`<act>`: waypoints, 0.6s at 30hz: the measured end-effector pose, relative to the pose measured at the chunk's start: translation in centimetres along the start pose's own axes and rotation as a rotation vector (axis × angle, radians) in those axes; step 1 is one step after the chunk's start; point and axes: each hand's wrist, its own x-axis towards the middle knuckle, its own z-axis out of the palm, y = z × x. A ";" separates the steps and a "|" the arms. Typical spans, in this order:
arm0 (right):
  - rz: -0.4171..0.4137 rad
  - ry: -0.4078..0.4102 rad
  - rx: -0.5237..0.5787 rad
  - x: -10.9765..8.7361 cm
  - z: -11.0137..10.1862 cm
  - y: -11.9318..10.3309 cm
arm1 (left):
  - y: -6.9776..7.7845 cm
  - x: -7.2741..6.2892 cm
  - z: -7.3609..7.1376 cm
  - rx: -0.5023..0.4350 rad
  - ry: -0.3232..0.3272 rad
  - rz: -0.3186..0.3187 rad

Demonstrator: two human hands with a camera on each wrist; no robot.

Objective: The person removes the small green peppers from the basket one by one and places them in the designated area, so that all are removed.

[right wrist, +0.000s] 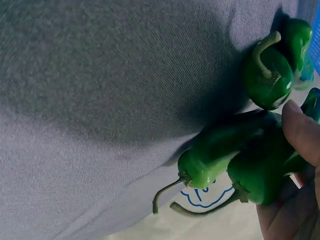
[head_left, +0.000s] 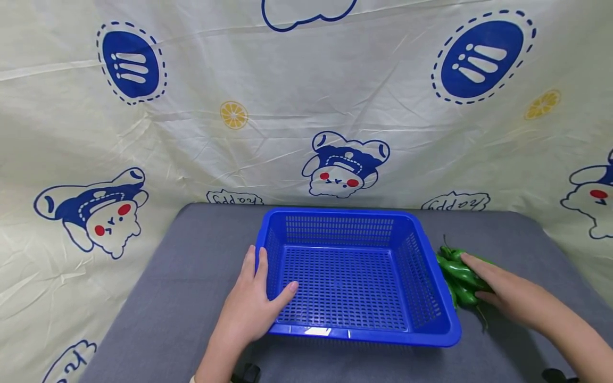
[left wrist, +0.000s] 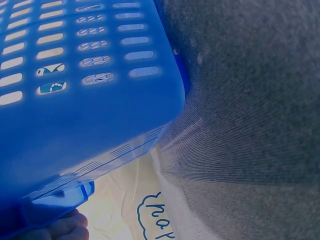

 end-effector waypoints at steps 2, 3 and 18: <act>0.011 -0.017 0.017 0.0 0.1 0.0 | 0.0 0.0 0.0 -0.001 0.001 0.006; 0.021 -0.024 0.025 -0.1 0.1 -0.1 | 0.0 0.0 0.1 -0.002 0.002 0.009; 0.277 0.004 0.198 2.1 -2.2 -5.5 | 0.0 0.0 0.0 -0.031 -0.016 -0.008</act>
